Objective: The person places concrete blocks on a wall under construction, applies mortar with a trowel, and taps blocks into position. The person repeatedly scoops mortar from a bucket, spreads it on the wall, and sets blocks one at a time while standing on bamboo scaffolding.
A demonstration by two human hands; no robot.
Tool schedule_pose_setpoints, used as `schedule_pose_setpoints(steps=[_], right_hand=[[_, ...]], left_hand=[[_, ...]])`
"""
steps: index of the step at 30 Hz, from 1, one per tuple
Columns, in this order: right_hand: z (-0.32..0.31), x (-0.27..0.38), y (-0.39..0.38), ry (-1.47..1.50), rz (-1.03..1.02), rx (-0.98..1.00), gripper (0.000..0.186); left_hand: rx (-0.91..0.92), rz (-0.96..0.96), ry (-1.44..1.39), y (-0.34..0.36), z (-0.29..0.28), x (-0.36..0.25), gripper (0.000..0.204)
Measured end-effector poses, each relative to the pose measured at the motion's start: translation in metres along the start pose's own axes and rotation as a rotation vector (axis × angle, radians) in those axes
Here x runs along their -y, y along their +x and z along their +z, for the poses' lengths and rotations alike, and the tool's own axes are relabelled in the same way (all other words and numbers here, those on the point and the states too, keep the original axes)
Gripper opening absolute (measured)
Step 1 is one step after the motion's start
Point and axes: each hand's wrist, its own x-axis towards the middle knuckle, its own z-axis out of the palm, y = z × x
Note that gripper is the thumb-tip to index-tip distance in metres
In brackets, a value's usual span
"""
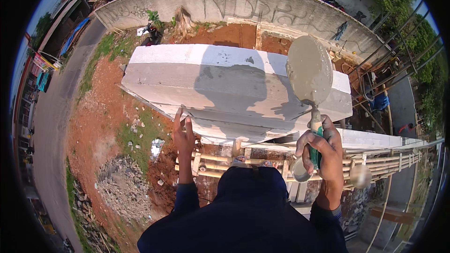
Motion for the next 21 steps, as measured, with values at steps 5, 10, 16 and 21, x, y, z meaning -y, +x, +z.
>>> schedule_pose_setpoints(steps=[5, 10, 16, 21], right_hand=[[0.002, -0.062, -0.007, -0.758, -0.274, -0.512, 0.031], [0.004, -0.114, 0.007, -0.884, -0.491, -0.654, 0.041], [0.019, -0.152, 0.032, -0.863, -0.222, -0.552, 0.036], [0.045, -0.141, 0.02, -0.784, -0.12, -0.443, 0.032]], left_hand=[[0.111, 0.325, 0.008, -0.042, 0.048, -0.05, 0.044], [0.011, 0.752, -0.093, 0.0, 0.075, -0.138, 0.046], [-0.088, 0.965, 0.237, 0.045, 0.076, -0.158, 0.049], [-0.087, 0.926, 0.334, 0.038, 0.08, -0.158, 0.047]])
